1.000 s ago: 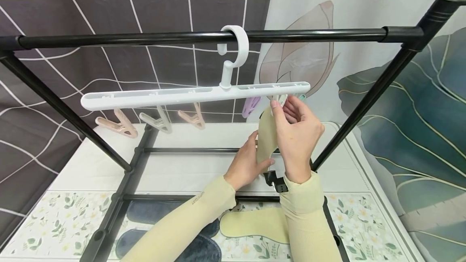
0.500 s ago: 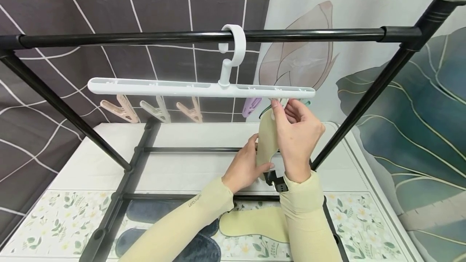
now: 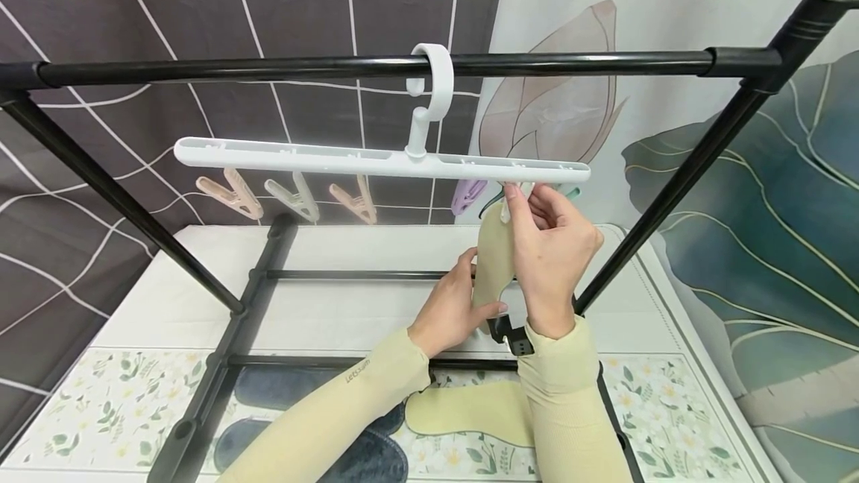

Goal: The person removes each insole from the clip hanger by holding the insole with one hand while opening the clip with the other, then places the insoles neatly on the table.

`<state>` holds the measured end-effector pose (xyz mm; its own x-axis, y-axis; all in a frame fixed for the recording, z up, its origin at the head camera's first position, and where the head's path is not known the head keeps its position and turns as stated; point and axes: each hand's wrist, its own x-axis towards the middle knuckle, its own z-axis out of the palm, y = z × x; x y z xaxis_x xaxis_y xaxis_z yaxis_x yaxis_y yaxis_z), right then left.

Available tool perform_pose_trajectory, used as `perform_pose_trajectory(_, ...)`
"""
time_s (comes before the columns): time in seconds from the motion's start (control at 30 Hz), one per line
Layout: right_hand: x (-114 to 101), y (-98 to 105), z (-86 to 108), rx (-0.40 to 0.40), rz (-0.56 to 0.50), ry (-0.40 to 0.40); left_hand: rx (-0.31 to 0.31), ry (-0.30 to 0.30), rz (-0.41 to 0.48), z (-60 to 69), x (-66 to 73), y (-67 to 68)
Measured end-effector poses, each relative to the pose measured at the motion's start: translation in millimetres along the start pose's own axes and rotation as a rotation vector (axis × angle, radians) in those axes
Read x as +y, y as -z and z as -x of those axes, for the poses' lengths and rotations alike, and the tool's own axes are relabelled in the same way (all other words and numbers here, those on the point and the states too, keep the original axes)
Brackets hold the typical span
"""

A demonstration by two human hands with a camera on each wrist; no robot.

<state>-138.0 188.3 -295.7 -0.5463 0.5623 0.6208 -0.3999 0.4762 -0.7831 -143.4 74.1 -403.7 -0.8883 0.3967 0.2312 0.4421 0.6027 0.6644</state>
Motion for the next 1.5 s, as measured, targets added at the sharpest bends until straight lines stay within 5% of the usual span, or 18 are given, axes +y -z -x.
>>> perform_pose_trajectory(1.5,-5.6,-0.5,-1.6,0.024,-0.011,0.028,0.008,-0.046,-0.012,3.1,-1.1,3.8)
